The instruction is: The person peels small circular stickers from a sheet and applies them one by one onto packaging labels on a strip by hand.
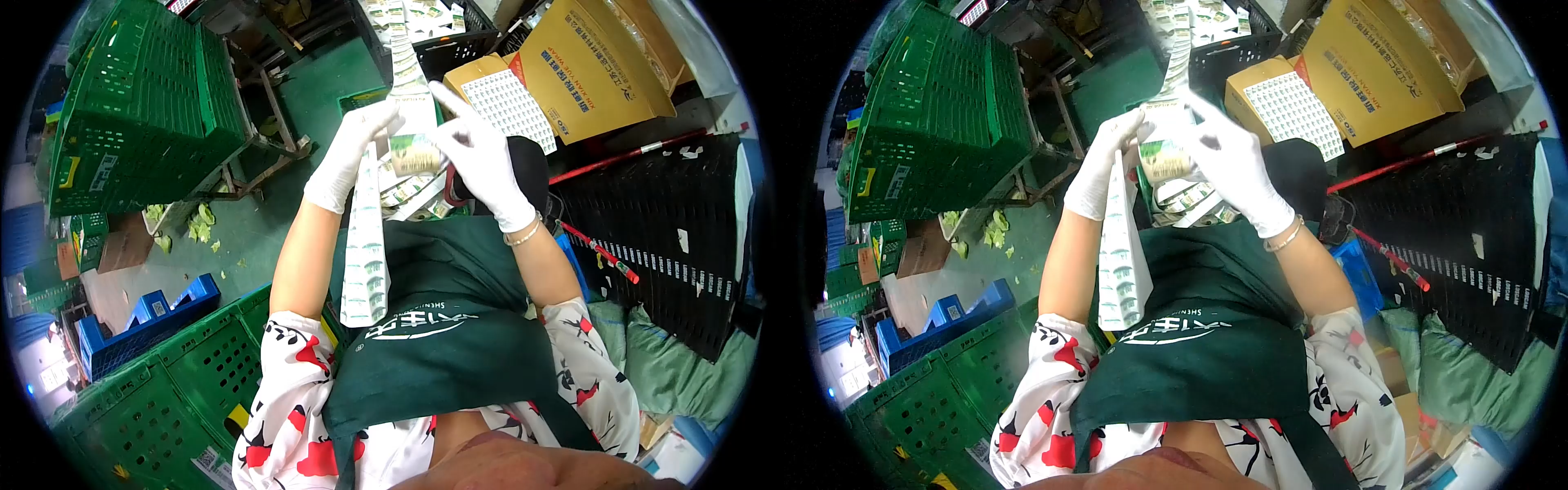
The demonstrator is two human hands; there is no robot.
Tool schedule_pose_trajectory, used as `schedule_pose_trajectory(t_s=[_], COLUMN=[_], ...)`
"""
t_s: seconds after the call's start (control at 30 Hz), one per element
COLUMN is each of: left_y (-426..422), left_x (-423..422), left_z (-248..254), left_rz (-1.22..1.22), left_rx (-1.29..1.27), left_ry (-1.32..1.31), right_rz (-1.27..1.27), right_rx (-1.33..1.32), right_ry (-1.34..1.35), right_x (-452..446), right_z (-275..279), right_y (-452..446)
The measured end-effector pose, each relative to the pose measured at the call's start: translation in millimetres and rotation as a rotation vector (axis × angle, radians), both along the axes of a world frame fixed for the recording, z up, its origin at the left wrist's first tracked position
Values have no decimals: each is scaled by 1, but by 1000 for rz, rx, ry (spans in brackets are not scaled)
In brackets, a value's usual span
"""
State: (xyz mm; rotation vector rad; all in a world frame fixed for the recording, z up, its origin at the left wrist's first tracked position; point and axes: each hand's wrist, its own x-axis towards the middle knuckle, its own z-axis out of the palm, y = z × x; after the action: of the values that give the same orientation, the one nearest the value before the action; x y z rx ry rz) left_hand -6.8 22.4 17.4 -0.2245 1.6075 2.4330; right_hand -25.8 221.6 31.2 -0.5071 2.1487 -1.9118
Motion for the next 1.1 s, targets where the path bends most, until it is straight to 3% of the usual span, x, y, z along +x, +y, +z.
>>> schedule_pose_trajectory(t_s=[0.1,0.17,0.23,0.37,0.57,0.67,0.7,0.77,0.83,0.97,1.1], left_y=[-5,0,-3,10,10,6,4,-4,-23,-41,-39], left_x=[-9,-9,-9,-4,-3,-2,-5,-14,-27,-32,-32], left_z=[-10,-8,-10,-4,-4,-4,-4,-10,-26,-42,-47], left_rz=[-1,7,-45,-51,-78,-7,82,303,515,734,783], left_rx=[-92,-149,-323,-262,-323,-323,-398,-311,-316,-223,-252], left_ry=[8,84,99,163,193,177,198,223,202,229,218], right_rz=[15,-142,-137,-117,-333,-231,-228,-212,-48,35,-31], right_rx=[195,30,2,-31,698,283,171,-53,-83,145,59], right_ry=[74,-1,-74,-91,424,-157,-206,-313,-178,12,-155], right_x=[9,0,-12,-16,-39,-57,-55,-34,-14,36,45], right_z=[7,4,5,3,-22,-33,-31,-25,-29,-14,-15], right_y=[4,8,13,-2,-10,6,9,13,20,25,25])
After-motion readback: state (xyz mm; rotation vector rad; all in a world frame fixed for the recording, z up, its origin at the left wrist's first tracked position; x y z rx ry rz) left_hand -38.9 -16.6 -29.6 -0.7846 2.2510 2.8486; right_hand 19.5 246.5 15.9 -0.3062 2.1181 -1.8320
